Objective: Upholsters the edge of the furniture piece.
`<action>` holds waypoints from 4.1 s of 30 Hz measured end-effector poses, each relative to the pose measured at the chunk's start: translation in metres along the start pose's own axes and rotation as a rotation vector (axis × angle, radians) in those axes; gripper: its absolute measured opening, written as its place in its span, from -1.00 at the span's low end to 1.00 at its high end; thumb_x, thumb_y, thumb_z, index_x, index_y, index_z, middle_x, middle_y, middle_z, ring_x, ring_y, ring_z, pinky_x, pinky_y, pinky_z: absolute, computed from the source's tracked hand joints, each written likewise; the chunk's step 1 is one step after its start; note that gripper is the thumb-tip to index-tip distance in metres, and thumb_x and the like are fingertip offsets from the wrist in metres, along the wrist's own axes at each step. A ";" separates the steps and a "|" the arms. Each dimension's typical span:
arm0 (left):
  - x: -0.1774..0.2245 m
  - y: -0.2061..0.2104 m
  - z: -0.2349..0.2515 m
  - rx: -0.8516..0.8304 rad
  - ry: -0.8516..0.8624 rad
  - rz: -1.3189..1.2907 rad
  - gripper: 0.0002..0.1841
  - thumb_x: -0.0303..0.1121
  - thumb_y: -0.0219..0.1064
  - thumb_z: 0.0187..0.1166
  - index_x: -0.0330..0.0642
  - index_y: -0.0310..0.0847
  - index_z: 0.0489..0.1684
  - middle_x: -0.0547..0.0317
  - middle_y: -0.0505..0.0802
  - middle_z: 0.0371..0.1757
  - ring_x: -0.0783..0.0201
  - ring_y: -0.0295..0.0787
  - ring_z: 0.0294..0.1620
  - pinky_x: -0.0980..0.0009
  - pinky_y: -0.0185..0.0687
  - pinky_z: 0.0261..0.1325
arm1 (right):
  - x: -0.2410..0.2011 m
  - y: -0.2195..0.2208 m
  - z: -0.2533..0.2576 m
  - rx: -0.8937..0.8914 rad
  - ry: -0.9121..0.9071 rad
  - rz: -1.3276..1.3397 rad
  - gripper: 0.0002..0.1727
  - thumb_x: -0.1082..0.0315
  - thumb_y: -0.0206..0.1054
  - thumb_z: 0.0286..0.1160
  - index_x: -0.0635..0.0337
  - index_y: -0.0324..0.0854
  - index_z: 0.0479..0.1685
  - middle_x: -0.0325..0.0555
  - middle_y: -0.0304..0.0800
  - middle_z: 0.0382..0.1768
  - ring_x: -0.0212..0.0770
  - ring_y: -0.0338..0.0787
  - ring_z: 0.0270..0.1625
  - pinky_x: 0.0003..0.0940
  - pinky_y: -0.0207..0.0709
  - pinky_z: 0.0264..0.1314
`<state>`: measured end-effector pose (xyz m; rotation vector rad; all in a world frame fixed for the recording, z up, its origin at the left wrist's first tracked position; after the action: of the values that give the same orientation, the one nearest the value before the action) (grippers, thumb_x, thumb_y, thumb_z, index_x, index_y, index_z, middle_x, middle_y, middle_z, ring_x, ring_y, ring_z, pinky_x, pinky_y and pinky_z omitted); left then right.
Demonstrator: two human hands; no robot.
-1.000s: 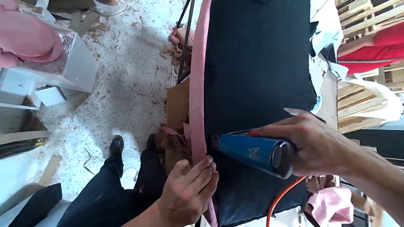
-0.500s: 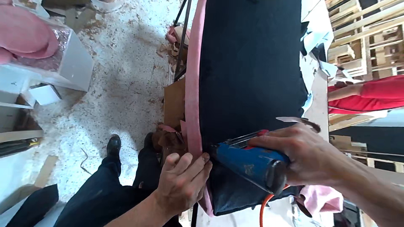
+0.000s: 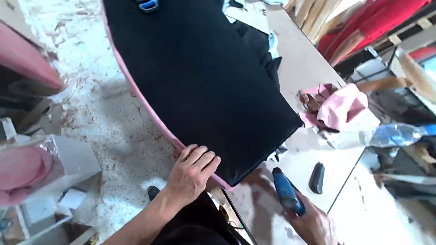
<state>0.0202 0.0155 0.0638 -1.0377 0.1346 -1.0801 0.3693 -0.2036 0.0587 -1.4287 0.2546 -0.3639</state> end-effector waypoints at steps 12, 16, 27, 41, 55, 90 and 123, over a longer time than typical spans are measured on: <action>0.008 0.006 -0.010 0.077 0.135 -0.033 -0.82 -0.50 0.38 0.50 -0.11 0.92 -0.13 0.21 0.97 -0.09 0.25 0.91 0.15 0.34 0.74 0.39 | -0.230 0.039 0.061 0.331 -0.412 0.573 -0.76 0.12 0.41 0.54 -0.05 0.93 -0.04 -0.28 0.97 0.05 -0.18 0.88 0.28 -0.12 0.69 0.47; 0.007 0.013 -0.018 0.103 0.093 -0.038 -0.84 -0.48 0.40 0.52 -0.09 0.92 -0.17 0.24 0.98 -0.11 0.27 0.91 0.14 0.37 0.75 0.37 | -0.227 0.045 0.061 0.425 -0.465 0.640 -0.83 0.29 0.42 0.45 0.05 0.93 -0.20 -0.19 0.99 -0.12 -0.15 0.94 0.12 -0.16 0.74 0.38; 0.014 -0.015 0.019 0.059 0.283 0.006 -0.90 -0.49 0.40 0.51 -0.15 0.86 -0.30 0.18 0.92 -0.27 0.21 0.90 -0.04 0.30 0.75 0.29 | -0.220 0.017 0.061 0.343 -0.220 0.547 -0.76 0.03 0.52 0.33 -0.05 0.92 -0.27 -0.25 0.88 -0.33 -0.25 0.87 -0.16 -0.32 0.74 -0.07; 0.017 0.009 -0.007 -0.029 0.215 0.038 -0.80 -0.55 0.36 0.46 -0.12 0.91 -0.17 0.20 0.97 -0.10 0.22 0.92 0.12 0.32 0.76 0.36 | -0.211 0.034 0.059 0.296 -0.647 0.518 -0.80 0.22 0.37 0.51 0.10 0.77 -0.38 -0.24 0.67 -0.62 -0.26 0.75 -0.51 -0.41 0.62 -0.46; 0.023 0.023 -0.025 0.053 -0.081 -0.107 -0.84 -0.40 0.39 0.53 -0.05 0.94 -0.21 0.28 0.97 -0.12 0.32 0.91 0.13 0.38 0.76 0.36 | -0.060 -0.026 -0.009 -0.003 0.076 0.224 -0.40 -0.08 0.44 0.37 0.01 0.73 0.38 0.04 0.83 0.05 0.04 0.82 0.08 0.02 0.71 0.11; 0.050 0.100 -0.091 0.255 -0.457 0.032 -0.54 -0.41 0.30 0.54 0.30 0.69 0.39 0.56 0.75 0.49 0.30 0.65 0.47 0.22 0.38 0.52 | -0.281 -0.113 0.224 -0.482 -1.498 0.020 -0.63 -0.10 0.31 0.04 -0.17 0.83 -0.25 -0.55 0.69 -0.54 -0.55 0.67 -0.51 -0.41 0.49 -0.62; 0.078 0.041 -0.067 0.013 -0.376 -0.024 -0.55 -0.23 0.20 0.67 0.38 0.59 0.54 0.51 0.48 0.76 0.25 0.05 0.90 -0.10 -0.10 0.84 | -0.213 -0.143 0.214 -0.436 -1.496 0.017 -0.65 -0.06 0.31 0.11 -0.17 0.85 -0.23 -0.56 0.69 -0.55 -0.55 0.66 -0.53 -0.43 0.44 -0.63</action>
<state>0.0500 -0.0842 0.0258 -1.2143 -0.1884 -0.8884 0.2424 0.0611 0.2189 -1.7544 -0.9170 0.8535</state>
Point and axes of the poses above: each hand's wrist, its own z-axis towards the middle knuckle, its own y-axis out of the palm, x = y × z, the point moved 4 cm from there along z, towards the middle knuckle
